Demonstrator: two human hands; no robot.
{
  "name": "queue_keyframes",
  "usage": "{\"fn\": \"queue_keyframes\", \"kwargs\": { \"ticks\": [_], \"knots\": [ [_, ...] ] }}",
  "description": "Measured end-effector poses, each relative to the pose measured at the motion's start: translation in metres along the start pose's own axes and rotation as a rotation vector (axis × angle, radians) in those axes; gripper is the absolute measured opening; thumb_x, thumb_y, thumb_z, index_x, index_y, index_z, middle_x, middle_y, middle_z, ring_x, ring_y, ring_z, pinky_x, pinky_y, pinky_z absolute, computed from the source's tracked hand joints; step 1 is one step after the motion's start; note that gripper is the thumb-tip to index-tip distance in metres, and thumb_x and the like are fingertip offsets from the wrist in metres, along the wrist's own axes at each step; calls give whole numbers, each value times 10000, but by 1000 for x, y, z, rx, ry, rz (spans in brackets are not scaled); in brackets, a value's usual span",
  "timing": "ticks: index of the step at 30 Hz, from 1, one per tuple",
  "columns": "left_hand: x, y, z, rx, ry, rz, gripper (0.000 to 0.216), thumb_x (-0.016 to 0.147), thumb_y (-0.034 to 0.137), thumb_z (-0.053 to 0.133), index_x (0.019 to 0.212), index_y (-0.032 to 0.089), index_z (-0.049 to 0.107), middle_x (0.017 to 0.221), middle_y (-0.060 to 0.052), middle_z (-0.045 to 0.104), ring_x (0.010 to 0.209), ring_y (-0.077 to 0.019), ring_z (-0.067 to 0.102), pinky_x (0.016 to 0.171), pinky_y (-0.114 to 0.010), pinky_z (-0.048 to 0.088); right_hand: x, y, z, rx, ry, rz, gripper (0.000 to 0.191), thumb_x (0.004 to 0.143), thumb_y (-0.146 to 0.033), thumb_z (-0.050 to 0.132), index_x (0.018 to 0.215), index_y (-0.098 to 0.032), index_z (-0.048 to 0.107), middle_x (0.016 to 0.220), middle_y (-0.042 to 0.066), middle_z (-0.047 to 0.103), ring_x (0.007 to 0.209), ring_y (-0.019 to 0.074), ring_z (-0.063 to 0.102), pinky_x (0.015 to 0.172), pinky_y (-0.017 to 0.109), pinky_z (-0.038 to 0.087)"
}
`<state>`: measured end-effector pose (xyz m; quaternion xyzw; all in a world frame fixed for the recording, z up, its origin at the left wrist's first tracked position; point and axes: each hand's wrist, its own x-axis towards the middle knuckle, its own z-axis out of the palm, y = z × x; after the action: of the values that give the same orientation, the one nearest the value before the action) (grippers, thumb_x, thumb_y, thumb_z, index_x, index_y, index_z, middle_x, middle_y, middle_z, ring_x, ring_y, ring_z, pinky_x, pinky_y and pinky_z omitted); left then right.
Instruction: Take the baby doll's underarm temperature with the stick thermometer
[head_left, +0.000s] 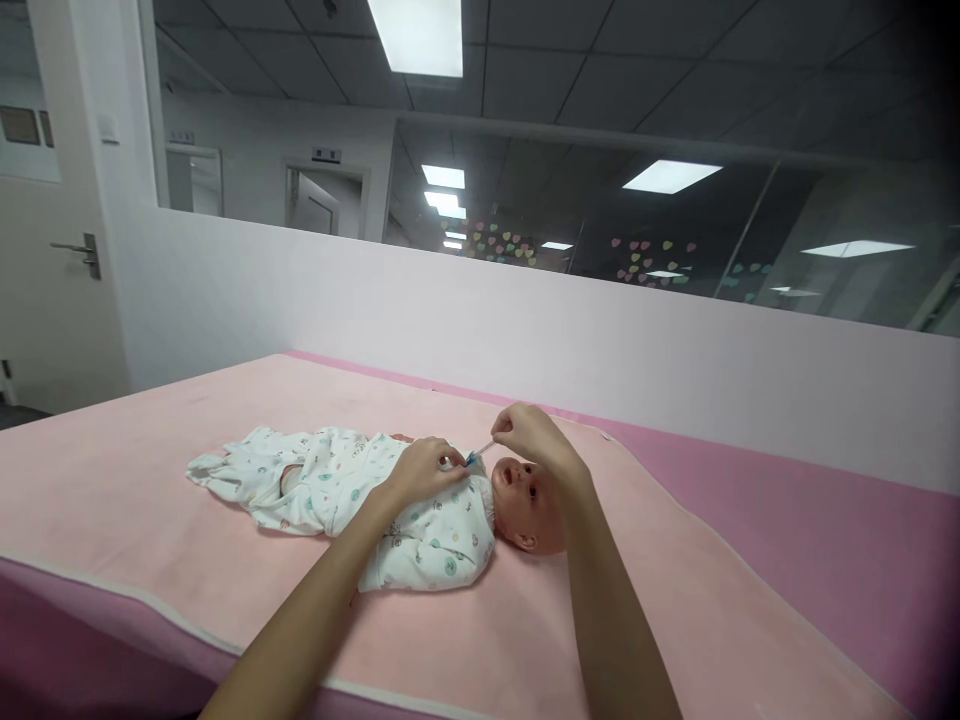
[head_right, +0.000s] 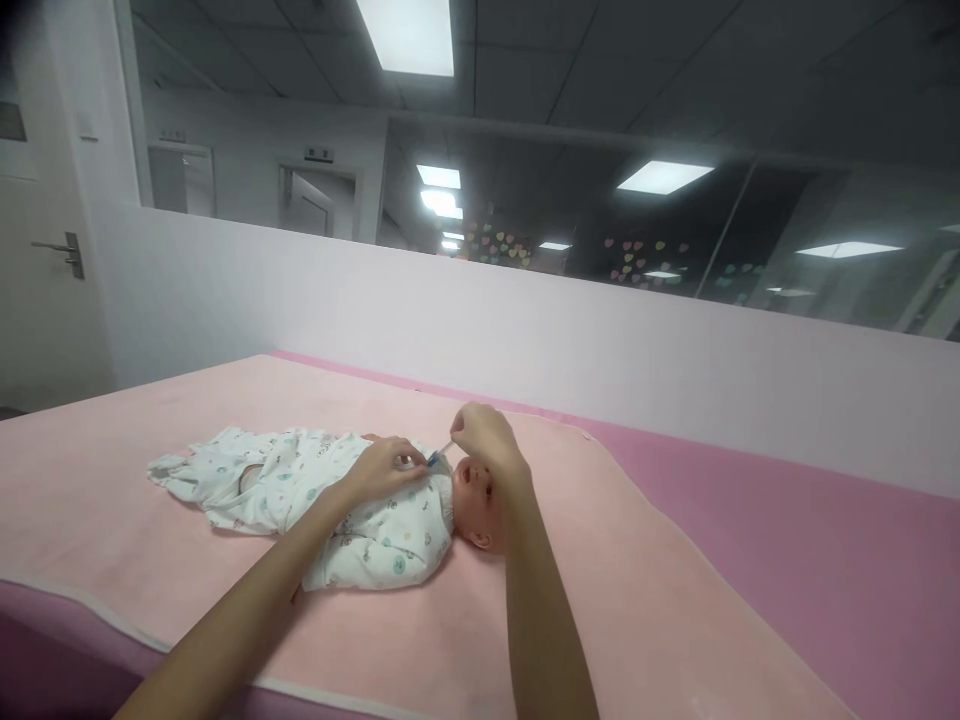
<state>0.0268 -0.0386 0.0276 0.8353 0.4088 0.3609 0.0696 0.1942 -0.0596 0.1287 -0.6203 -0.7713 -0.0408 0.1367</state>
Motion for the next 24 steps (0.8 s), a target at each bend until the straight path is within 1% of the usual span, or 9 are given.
{"fn": "queue_keyframes", "kwargs": {
  "ticks": [2, 6, 11, 14, 16, 18, 19, 21, 24],
  "knots": [
    [-1, 2, 2, 16, -41, -60, 242, 729, 376, 526, 842, 232, 683, 845, -16, 670, 775, -174, 575, 616, -237, 381, -6, 1, -10, 59, 56, 15, 162, 684, -120, 509, 668, -177, 660, 718, 41, 660, 645, 120, 568, 519, 197, 334],
    [-2, 0, 5, 45, -65, -110, 249, 749, 342, 492, 853, 221, 683, 820, -26, 679, 732, -171, 583, 584, -233, 368, -18, 3, -25, 161, 145, 33, 159, 672, -160, 532, 717, -175, 683, 729, 54, 669, 644, 119, 560, 528, 198, 342],
    [0, 0, 4, -28, -45, -74, 258, 769, 279, 444, 809, 204, 688, 815, -37, 676, 742, -172, 574, 638, -245, 388, -26, 5, -34, 255, 236, 37, 177, 694, -230, 520, 718, -173, 685, 710, 35, 663, 658, 128, 565, 539, 202, 360],
    [1, 0, 4, -170, -76, -27, 280, 776, 303, 421, 795, 184, 675, 810, -39, 660, 722, -166, 562, 631, -242, 399, -28, 6, -37, 292, 267, 37, 184, 694, -241, 508, 695, -174, 679, 707, 31, 662, 663, 138, 568, 540, 211, 370],
    [1, 1, 5, -208, -121, -20, 283, 767, 331, 434, 765, 170, 667, 753, -35, 648, 678, -163, 551, 614, -246, 400, -28, 7, -37, 307, 278, 47, 178, 687, -238, 507, 675, -174, 673, 709, 32, 663, 673, 143, 571, 544, 215, 377],
    [0, 2, 5, -225, -123, -37, 305, 768, 360, 432, 728, 163, 661, 704, -31, 637, 654, -162, 541, 616, -254, 400, -28, 7, -37, 340, 289, 47, 171, 683, -241, 513, 669, -174, 671, 719, 33, 666, 696, 148, 578, 564, 216, 391],
    [1, 3, 5, -254, -83, -47, 319, 777, 370, 422, 728, 161, 658, 710, -32, 637, 666, -163, 541, 632, -258, 403, -27, 8, -37, 369, 292, 39, 167, 683, -245, 519, 671, -175, 671, 727, 32, 668, 715, 150, 583, 583, 216, 401],
    [2, 5, 3, -390, 66, -64, 331, 796, 383, 408, 789, 159, 653, 774, -36, 643, 730, -164, 548, 681, -261, 409, -27, 9, -36, 456, 284, 1, 161, 682, -261, 535, 691, -177, 673, 748, 28, 673, 758, 153, 590, 634, 217, 419],
    [7, 5, -3, -745, 328, -118, 300, 766, 381, 494, 900, 150, 631, 802, -42, 633, 757, -149, 545, 701, -254, 416, -26, 9, -35, 606, 242, -68, 176, 683, -293, 557, 735, -176, 678, 779, 28, 678, 800, 157, 596, 705, 233, 433]
  ]
}}
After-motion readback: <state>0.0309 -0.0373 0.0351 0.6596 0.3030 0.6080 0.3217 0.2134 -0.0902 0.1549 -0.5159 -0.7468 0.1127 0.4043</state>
